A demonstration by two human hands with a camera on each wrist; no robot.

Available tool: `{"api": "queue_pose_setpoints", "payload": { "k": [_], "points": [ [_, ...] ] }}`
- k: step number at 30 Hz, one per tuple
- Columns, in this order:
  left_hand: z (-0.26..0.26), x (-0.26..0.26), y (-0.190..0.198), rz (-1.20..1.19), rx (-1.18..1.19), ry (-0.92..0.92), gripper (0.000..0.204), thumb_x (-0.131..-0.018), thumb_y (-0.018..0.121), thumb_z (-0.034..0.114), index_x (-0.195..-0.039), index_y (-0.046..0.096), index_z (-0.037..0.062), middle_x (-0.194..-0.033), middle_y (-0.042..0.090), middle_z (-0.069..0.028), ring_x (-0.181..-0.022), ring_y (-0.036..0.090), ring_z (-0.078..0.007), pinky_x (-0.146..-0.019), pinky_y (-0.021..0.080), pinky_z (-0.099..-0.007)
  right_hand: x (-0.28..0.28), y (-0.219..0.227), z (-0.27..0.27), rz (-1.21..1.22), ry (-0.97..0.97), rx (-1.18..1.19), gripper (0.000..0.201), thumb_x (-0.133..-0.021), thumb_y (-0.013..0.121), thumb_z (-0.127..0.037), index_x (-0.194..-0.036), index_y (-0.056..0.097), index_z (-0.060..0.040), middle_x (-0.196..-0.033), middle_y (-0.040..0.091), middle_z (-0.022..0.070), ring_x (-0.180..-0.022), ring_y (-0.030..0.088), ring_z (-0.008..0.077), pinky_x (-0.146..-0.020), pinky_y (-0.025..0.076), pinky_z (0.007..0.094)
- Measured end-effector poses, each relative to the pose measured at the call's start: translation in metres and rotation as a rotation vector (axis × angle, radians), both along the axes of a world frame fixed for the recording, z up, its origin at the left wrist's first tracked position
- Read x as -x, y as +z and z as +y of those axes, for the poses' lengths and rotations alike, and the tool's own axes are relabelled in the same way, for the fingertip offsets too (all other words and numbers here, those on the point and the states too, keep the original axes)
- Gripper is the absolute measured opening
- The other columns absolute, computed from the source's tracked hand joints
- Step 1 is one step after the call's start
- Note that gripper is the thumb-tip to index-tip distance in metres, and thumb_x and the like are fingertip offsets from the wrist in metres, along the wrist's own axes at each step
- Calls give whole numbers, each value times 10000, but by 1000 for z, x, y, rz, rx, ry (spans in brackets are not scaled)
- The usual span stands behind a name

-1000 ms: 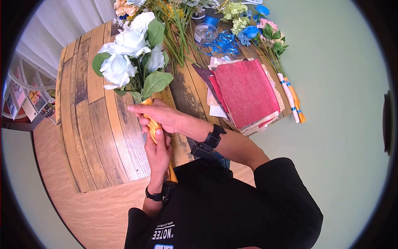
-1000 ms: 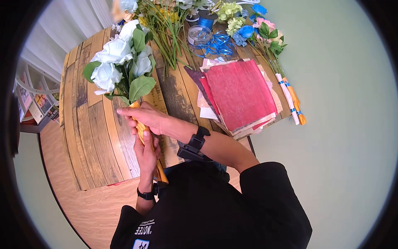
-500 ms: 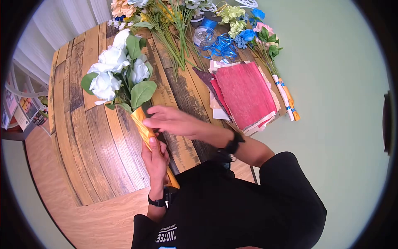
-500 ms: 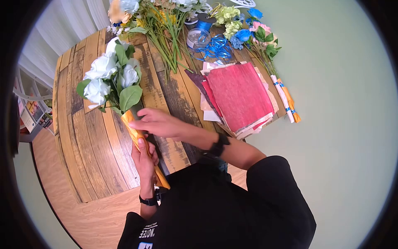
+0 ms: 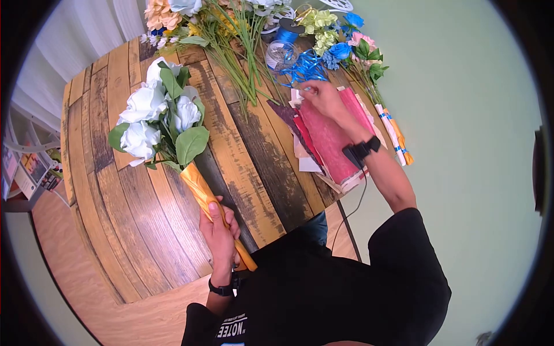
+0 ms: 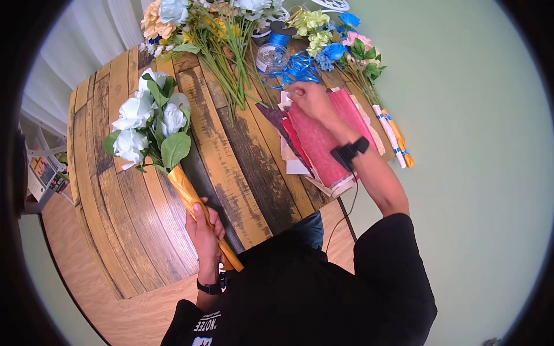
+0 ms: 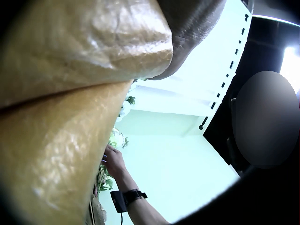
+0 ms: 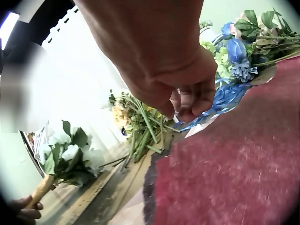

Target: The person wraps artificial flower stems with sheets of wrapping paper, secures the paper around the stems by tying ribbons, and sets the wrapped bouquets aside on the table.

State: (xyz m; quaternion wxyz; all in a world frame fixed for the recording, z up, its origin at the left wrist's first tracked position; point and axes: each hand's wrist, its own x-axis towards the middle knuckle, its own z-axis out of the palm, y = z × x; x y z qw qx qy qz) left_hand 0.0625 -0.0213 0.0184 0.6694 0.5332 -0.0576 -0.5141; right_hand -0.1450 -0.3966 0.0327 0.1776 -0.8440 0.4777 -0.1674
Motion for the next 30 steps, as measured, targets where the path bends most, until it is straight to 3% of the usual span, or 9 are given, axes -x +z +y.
{"api": "queue_pose_setpoints", "payload": {
  "k": [2, 5, 9, 21, 24, 26, 27, 28, 30],
  "points": [
    [0, 0, 0, -7, -10, -1, 354, -1094, 425, 404, -1184, 495, 69, -690, 438, 19, -446, 350, -41, -387, 286, -204, -9, -12, -15, 63, 33, 88, 294, -850, 749, -268, -1083, 750, -89, -795, 704, 151, -742, 692, 310, -712, 532, 416],
    [0, 0, -1, -10, -3, -2, 352, -1094, 427, 403, -1182, 497, 69, -689, 436, 19, -446, 349, -40, -387, 286, -203, -20, -16, -23, 169, 11, -42, 315, -850, 749, -285, -1105, 754, -100, -809, 720, 162, -784, 708, 320, -730, 535, 432],
    [0, 1, -1, -11, 0, 15, 348, -1093, 430, 400, -1181, 498, 70, -682, 432, 19, -446, 347, -39, -387, 285, -203, -20, -26, -36, 126, 24, -50, 296, -848, 746, -291, -1091, 768, -123, -837, 732, 167, -799, 715, 325, -747, 542, 433],
    [-2, 8, 0, -131, -20, 21, 348, -1091, 438, 404, -1161, 516, 72, -671, 433, 24, -448, 362, -36, -388, 298, -198, -17, -26, -47, 119, 97, 50, 168, -815, 691, -213, -900, 781, -99, -821, 731, 161, -813, 706, 370, -744, 550, 461],
    [-4, 11, -1, -172, -31, 37, 348, -1089, 441, 407, -1163, 518, 75, -672, 434, 25, -448, 361, -34, -390, 294, -200, -4, -14, -51, 13, 56, 90, 159, -816, 708, -194, -874, 768, -58, -763, 726, 143, -705, 706, 295, -684, 549, 412],
    [-5, 12, -2, -185, -29, 54, 352, -1089, 442, 410, -1165, 518, 75, -672, 435, 25, -447, 358, -33, -393, 292, -203, 6, 1, -47, -248, 45, -67, 161, -816, 738, -172, -828, 749, -13, -711, 711, 89, -625, 655, 175, -624, 529, 339],
    [-5, 13, -2, -182, -41, 68, 351, -1089, 442, 408, -1163, 524, 75, -675, 436, 27, -448, 357, -33, -397, 290, -204, 11, 8, -44, -353, 45, -106, 168, -839, 750, -154, -830, 730, 12, -689, 674, 25, -586, 570, 89, -557, 471, 263],
    [-6, 14, -1, -188, -42, 63, 351, -1089, 442, 408, -1163, 524, 75, -675, 436, 27, -448, 357, -33, -397, 290, -204, 17, 22, -37, -359, 41, -106, 168, -839, 750, -154, -830, 730, 12, -689, 674, 25, -586, 570, 89, -557, 471, 263],
    [-7, 15, -1, -198, -45, 86, 351, -1089, 444, 408, -1162, 532, 76, -680, 436, 30, -450, 355, -34, -400, 288, -203, 28, 52, -18, -706, -48, -500, 153, -868, 726, -145, -892, 718, 6, -699, 650, 7, -562, 543, 87, -519, 425, 241]
  ]
}}
